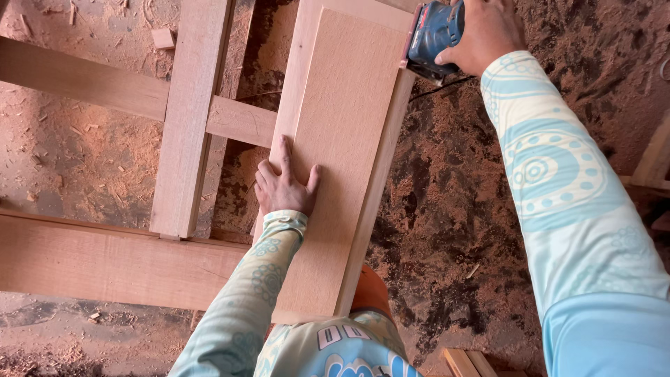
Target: The person uses a handheld electric sander to smooth the surface of a wooden plank resting on a workbench. They move the sander back and forth along the length of the wood, generating sawdust.
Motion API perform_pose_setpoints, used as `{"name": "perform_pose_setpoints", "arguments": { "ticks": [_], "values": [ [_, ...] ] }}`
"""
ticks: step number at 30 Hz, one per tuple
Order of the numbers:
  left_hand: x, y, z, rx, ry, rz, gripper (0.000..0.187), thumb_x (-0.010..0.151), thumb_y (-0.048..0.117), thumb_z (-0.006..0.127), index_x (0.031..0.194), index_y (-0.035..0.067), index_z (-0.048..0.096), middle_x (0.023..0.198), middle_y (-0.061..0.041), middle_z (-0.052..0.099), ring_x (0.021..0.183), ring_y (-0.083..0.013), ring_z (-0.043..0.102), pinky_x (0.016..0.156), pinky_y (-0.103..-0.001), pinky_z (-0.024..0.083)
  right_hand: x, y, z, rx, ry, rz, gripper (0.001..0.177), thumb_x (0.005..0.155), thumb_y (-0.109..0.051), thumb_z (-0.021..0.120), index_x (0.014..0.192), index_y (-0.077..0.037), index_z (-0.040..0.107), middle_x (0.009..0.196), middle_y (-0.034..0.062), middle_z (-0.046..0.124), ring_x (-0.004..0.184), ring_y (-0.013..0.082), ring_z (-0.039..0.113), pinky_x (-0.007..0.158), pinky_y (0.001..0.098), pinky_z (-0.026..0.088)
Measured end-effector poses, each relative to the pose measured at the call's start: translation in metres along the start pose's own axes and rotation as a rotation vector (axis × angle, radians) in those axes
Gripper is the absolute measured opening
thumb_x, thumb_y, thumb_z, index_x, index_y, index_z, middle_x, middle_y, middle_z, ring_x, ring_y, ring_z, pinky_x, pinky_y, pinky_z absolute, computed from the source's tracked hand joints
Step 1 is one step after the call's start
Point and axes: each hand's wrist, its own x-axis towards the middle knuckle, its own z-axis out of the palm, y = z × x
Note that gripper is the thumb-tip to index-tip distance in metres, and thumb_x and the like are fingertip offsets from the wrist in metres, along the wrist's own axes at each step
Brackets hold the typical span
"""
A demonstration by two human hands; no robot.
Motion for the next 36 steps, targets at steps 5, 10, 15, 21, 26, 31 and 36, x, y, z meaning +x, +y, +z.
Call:
{"name": "perform_pose_setpoints", "arguments": {
  "ticks": [5,10,15,21,26,31,36],
  "values": [
    [0.000,-0.003,0.001,0.006,0.002,0.013,0.093,0.089,0.073,0.052,0.161,0.026,0.016,0.125,-0.025,0.046,0.107,-0.0360,0.050,0.092,-0.049,0.043,-0.005,-0.012,-0.003,0.014,-0.046,0.027,0.077,0.069,-0.029,0.095,0.130,-0.015,0.051,0.134,0.0202,0.054,0.122,0.0469,0.052,0.098,0.0613,0.044],
    [0.000,-0.002,-0.001,-0.005,-0.026,-0.006,0.094,0.088,0.073,0.052,0.161,0.026,0.018,0.124,-0.024,0.046,0.107,-0.0356,0.050,0.092,-0.048,0.043,-0.023,-0.030,-0.005,0.017,-0.132,0.116,0.081,0.065,-0.027,0.095,0.130,-0.017,0.049,0.132,0.0168,0.050,0.121,0.0442,0.051,0.101,0.0608,0.043],
    [-0.001,-0.002,-0.004,-0.023,-0.003,-0.002,0.093,0.087,0.071,0.055,0.161,0.025,0.021,0.124,-0.023,0.047,0.108,-0.0356,0.050,0.092,-0.048,0.043,-0.055,-0.053,-0.004,0.011,-0.172,0.124,0.080,0.062,-0.024,0.096,0.126,-0.017,0.050,0.127,0.0163,0.050,0.119,0.0424,0.051,0.103,0.0577,0.043],
    [-0.002,-0.003,0.000,-0.027,0.040,0.009,0.093,0.086,0.070,0.057,0.160,0.025,0.022,0.125,-0.023,0.047,0.109,-0.0362,0.050,0.092,-0.048,0.043,-0.054,-0.053,-0.007,0.036,-0.191,0.156,0.079,0.063,-0.025,0.095,0.127,-0.018,0.050,0.128,0.0138,0.050,0.120,0.0408,0.051,0.102,0.0579,0.043],
    [-0.001,-0.002,0.000,-0.007,0.034,0.019,0.092,0.087,0.069,0.057,0.160,0.025,0.022,0.125,-0.024,0.047,0.108,-0.0361,0.050,0.092,-0.049,0.042,-0.027,-0.043,-0.009,-0.022,-0.185,0.136,0.082,0.063,-0.027,0.095,0.130,-0.017,0.049,0.128,0.0159,0.050,0.119,0.0424,0.051,0.103,0.0595,0.042],
    [0.000,-0.001,-0.003,-0.025,-0.007,-0.004,0.092,0.088,0.069,0.056,0.160,0.025,0.020,0.123,-0.023,0.047,0.106,-0.0349,0.050,0.091,-0.048,0.042,-0.009,-0.037,-0.013,0.019,-0.184,0.184,0.083,0.064,-0.027,0.094,0.132,-0.017,0.048,0.137,0.0161,0.048,0.125,0.0440,0.048,0.101,0.0613,0.043],
    [0.001,-0.001,-0.005,-0.030,-0.027,-0.006,0.092,0.088,0.070,0.055,0.161,0.025,0.020,0.121,-0.023,0.047,0.104,-0.0340,0.050,0.091,-0.048,0.042,-0.008,-0.035,-0.011,-0.048,-0.132,0.047,0.083,0.064,-0.028,0.096,0.130,-0.015,0.048,0.133,0.0198,0.049,0.123,0.0470,0.047,0.100,0.0622,0.042]
  ]
}}
